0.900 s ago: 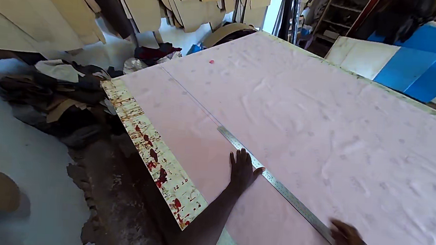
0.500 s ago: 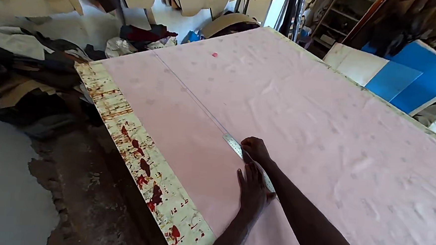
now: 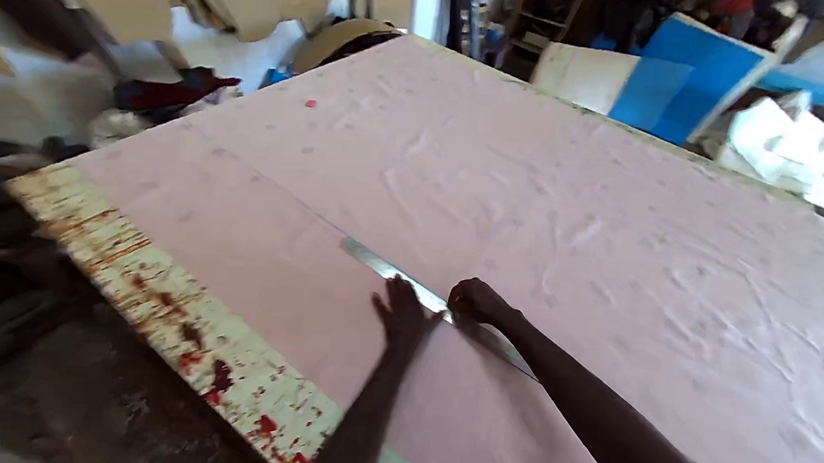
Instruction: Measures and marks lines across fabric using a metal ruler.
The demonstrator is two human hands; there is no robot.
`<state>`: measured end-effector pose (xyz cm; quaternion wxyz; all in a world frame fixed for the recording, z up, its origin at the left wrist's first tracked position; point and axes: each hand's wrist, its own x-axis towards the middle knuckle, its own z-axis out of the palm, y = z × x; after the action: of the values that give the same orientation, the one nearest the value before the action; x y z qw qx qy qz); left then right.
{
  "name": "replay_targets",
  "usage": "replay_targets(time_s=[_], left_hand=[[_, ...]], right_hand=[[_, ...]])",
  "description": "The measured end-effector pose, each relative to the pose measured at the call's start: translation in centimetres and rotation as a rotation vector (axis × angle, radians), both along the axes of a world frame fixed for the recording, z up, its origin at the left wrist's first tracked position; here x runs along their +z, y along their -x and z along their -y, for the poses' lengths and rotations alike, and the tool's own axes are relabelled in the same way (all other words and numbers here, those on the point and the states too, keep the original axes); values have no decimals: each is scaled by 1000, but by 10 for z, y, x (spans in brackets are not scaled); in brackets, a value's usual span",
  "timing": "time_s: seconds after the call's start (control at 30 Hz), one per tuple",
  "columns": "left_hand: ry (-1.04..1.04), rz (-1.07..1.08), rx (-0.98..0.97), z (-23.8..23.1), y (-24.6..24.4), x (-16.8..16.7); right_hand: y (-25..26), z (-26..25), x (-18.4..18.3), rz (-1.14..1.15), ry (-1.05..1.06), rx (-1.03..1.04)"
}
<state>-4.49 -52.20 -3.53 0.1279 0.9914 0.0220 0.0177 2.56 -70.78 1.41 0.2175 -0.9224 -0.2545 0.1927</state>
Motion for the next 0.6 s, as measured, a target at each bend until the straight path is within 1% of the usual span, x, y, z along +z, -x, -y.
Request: replay_targets(time_s=[0.07,0.17,0.23,0.33,0.43,0.53,0.6], left_hand=[[8,-66,-26,-1,1,15],[-40,-178,-77,8,-7,34],[-103,-251,-83,10,-17,36],[-130,-318,-78,14,-23,43],[-177,-356,-60,16,-31,38],[-237,-400,-24,21,-37,37],[-259,-411,-25,22,-41,36]], right_hand=[[49,62,-2,-12,12,-72],[126,165,-8,39,38,-173],[178,228,0,21,59,-238],[252,323,14,-60,54,-388],[319,418,17,-71,131,-410],[368,490,17,-70,177,-440],[388,518,11,-45,145,-475]])
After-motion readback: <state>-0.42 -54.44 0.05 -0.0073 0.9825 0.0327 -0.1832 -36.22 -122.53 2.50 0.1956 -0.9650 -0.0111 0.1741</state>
